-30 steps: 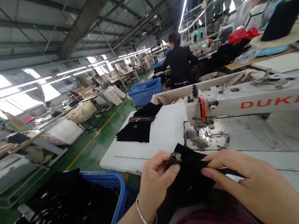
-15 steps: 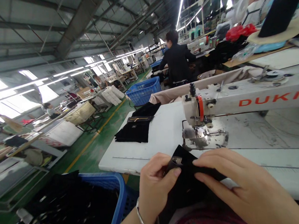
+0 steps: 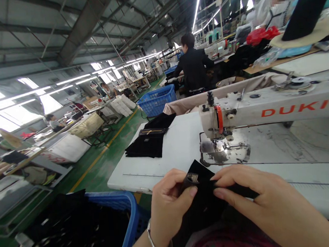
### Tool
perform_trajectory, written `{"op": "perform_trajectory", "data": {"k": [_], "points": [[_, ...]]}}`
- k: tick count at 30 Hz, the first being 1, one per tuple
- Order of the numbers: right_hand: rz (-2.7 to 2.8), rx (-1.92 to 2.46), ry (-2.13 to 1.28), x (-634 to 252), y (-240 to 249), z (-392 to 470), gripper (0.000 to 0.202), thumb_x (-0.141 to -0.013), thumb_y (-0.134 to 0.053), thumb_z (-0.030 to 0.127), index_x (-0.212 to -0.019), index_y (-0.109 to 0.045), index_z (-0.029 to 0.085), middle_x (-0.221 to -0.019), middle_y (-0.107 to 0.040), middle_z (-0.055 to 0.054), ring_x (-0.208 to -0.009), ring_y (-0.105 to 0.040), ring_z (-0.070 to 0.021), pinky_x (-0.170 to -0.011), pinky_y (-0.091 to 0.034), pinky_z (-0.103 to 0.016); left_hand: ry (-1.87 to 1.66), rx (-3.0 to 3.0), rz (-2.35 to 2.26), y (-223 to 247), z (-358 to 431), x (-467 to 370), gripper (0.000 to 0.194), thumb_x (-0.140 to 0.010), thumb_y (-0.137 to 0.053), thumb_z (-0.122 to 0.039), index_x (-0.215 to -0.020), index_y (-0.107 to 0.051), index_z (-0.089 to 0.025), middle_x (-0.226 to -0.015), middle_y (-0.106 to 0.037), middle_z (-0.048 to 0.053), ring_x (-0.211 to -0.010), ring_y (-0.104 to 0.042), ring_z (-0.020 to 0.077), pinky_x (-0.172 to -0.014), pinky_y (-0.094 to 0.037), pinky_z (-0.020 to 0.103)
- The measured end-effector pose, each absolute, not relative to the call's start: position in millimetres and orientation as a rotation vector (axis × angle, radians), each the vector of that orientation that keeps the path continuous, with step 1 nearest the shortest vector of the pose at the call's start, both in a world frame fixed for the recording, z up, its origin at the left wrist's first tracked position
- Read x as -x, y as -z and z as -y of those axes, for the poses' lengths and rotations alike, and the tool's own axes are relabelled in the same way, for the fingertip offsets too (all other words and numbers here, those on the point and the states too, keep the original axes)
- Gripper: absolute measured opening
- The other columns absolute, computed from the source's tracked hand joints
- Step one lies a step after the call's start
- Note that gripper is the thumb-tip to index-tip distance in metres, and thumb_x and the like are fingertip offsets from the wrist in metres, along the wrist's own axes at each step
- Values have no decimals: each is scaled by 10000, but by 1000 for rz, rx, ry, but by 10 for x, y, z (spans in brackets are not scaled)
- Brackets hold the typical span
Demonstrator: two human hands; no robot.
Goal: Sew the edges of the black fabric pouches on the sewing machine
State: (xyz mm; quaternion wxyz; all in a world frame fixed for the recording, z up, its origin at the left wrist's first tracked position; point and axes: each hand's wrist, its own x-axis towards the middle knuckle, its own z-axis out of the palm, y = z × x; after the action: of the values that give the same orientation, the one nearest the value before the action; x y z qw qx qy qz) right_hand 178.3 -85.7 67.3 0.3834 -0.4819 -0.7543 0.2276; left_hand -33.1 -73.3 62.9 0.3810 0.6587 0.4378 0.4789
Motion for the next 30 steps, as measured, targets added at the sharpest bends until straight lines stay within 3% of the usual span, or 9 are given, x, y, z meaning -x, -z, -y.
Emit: {"op": "perform_trajectory", "data": {"k": [6, 14, 20, 26, 30], "points": [[1905, 1301, -620, -1773, -714, 827, 72, -831, -605, 273, -775, -651, 267, -891, -682, 37, -782, -639, -144, -682, -515, -266, -1232, -1572, -1059, -637, 709, 290, 35, -789, -664, -118, -805, -661, -149, -797, -569, 13, -745, -528, 122, -674, -424, 218], [1892, 1375, -674, -1765, -691, 798, 60, -836, -567, 234, -776, -569, 236, -789, -637, 38, -696, -592, -132, -606, -460, -253, -1167, -1226, -979, -634, 711, 276, 98, -774, -729, -160, -855, -679, -141, -816, -601, 14, -766, -538, 109, -708, -434, 204], [1916, 1331, -740, -1732, -685, 751, 84, -854, -534, 161, -827, -518, 239, -816, -595, 44, -743, -555, -126, -660, -437, -260, -993, -1150, -935, -771, 620, 346, 157, -821, -699, -219, -954, -667, -141, -880, -666, 45, -773, -589, 127, -754, -464, 249], [2049, 833, -916, -1611, -732, 830, 202, -950, -410, 141, -929, -580, 247, -937, -590, 12, -832, -561, -98, -714, -454, -216, -621, -1714, -1087, -1205, 312, 480, 156, -816, -679, -243, -931, -692, -139, -894, -680, 36, -833, -610, 156, -764, -460, 241], [2088, 772, -929, -1603, -242, 725, 374, -924, -388, 41, -1159, -571, 267, -1099, -614, 7, -1020, -570, -84, -897, -458, -210, -276, -1965, -1135, -834, -46, 414, 160, -818, -635, -232, -931, -698, -137, -852, -707, 23, -775, -631, 150, -707, -479, 226]]}}
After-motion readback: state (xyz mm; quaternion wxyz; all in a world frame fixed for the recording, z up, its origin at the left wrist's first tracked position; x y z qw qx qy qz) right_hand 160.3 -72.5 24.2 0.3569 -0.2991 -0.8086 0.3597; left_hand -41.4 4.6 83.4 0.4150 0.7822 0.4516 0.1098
